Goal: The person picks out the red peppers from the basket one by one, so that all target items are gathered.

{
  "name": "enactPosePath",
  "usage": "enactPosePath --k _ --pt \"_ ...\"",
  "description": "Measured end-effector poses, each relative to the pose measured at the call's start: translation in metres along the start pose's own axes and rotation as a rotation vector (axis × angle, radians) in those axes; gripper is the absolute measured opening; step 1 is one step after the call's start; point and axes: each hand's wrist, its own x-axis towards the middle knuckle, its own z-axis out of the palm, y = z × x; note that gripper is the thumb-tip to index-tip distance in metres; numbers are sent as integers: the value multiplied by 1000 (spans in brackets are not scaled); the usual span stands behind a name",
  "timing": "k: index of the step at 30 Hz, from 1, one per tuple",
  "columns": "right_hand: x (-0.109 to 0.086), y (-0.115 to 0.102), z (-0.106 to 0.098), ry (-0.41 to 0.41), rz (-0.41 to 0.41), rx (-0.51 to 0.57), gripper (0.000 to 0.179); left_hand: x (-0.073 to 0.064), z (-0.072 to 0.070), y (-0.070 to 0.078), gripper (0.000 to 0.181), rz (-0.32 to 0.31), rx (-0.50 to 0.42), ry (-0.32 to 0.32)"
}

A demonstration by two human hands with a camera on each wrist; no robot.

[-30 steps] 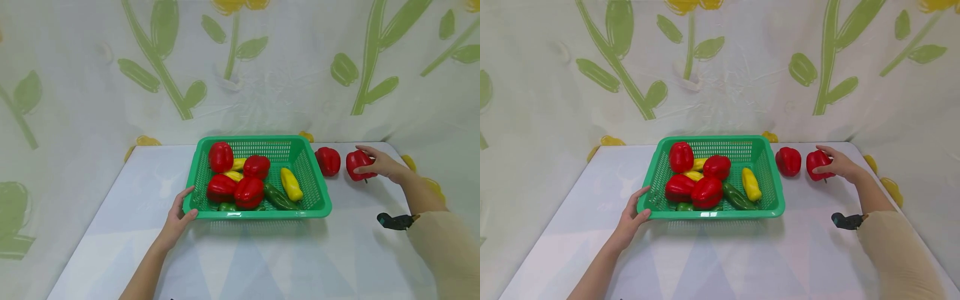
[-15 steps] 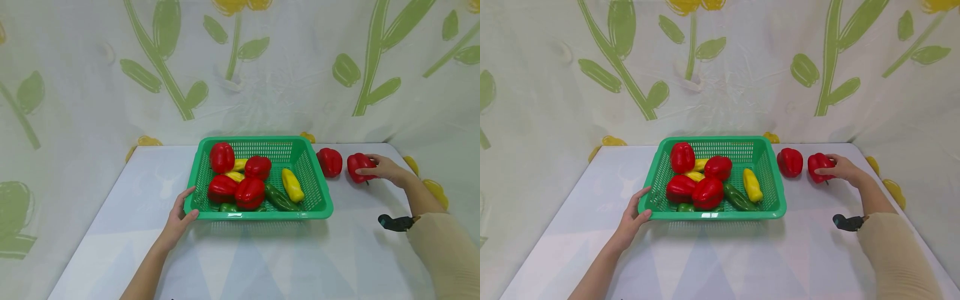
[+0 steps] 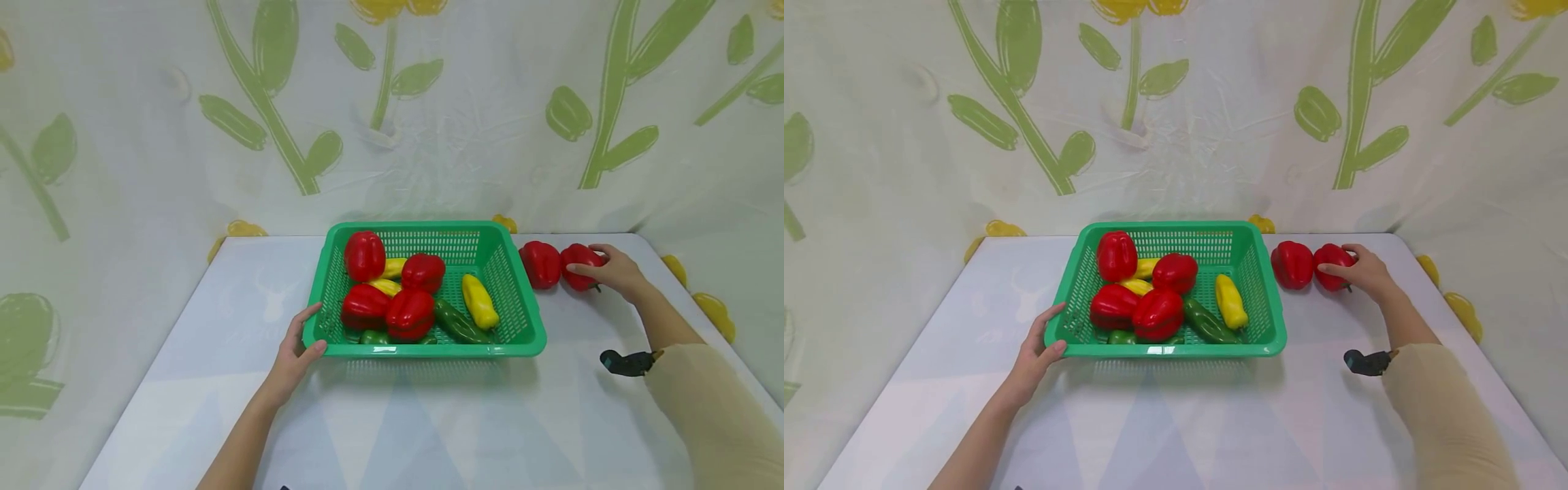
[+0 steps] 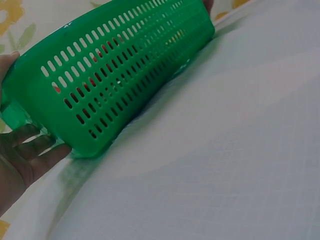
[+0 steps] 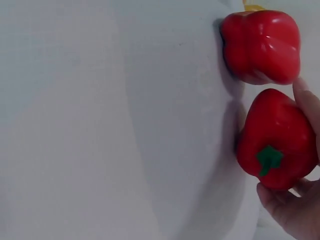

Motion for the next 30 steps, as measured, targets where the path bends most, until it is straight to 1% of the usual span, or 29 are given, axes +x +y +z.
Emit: enactPosePath --k 3,7,10,13,16,20,22,25,30 --pt "-2 -1 1 -10 -20 -8 100 0 1 1 60 0 -3 -3" --pt "-7 0 -3 -75 -53 -21 99 1 1 2 60 -1 4 3" --pt "-11 1 -7 -128 -85 -11 100 0 1 2 60 -7 7 5" --pt "-12 2 -8 -151 -103 6 102 0 1 2 60 -10 9 8" --pt "-10 4 -6 -125 -102 19 104 0 1 1 61 -12 13 12" --pt "-8 5 1 -36 -88 19 103 -1 1 2 60 -13 18 15" --pt "-9 4 4 -7 -88 15 103 -1 1 2 60 -14 19 13" --pt "-11 3 7 2 -87 26 102 -1 1 2 60 -9 15 3" --pt "-13 5 11 -11 -86 96 99 -1 1 3 60 -6 15 4"
